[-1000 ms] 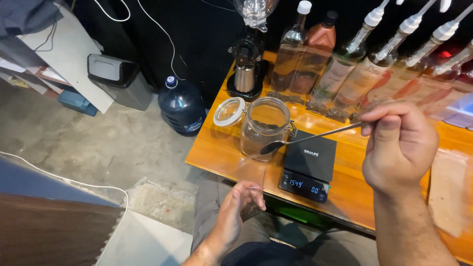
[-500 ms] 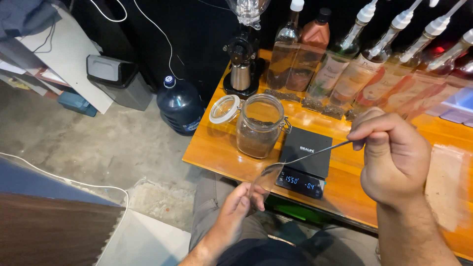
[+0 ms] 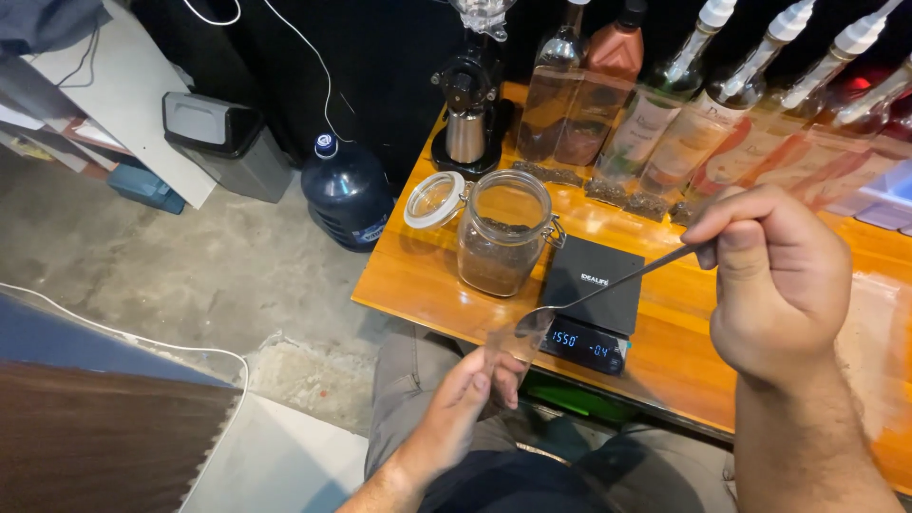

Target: Scooping coffee grounds from a glass jar into a small plastic bag on a digital scale using a spoon, and cleaning the scale with a brush.

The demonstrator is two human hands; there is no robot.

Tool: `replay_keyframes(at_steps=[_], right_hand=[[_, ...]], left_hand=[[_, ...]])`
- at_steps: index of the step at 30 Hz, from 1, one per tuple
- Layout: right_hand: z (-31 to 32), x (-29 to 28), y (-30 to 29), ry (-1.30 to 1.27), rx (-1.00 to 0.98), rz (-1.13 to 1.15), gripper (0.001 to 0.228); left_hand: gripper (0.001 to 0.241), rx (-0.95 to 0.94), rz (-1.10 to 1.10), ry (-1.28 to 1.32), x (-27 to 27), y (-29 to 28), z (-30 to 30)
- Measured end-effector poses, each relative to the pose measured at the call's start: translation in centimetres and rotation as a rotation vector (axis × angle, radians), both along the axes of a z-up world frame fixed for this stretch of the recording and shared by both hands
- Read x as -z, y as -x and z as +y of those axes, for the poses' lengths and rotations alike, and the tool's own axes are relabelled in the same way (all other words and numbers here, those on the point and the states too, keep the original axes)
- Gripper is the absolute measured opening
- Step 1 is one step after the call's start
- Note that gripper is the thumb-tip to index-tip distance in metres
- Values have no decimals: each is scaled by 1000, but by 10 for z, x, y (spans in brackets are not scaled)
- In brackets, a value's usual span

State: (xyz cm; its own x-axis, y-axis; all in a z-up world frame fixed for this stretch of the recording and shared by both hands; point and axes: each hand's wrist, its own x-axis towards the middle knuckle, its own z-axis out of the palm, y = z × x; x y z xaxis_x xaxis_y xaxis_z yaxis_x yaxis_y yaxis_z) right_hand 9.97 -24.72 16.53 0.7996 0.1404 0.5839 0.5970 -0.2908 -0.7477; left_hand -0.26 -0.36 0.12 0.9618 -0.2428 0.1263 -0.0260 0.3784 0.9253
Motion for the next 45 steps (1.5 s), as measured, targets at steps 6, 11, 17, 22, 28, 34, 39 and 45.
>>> replay_keyframes(at_steps=[6,11,17,22,28,34,39,45], right_hand=[[5,-7,-2,146,-28,95,34],[21,1,-9,290,-125,140,27],[44,13,-24,519,-374,314,27],[53,25,-35,676,-658,284,29],[54,36,-42,816,-616,444,31],[48,49,-50,772,-655,488,42],[38,60,-56,605,-557,645,39],[19,77,-66,453,-416,666,41]], left_hand=[[59,2,-17,-1,0,0,1],[67,46,53,41,9,-3,-1],[47,180,168,199,13,-2,-2],[52,257,298,312,6,-1,0],[55,295,181,215,9,-3,1],[54,328,217,219,9,-3,3],[54,315,162,161,0,-5,5],[54,306,170,195,-2,-4,9]])
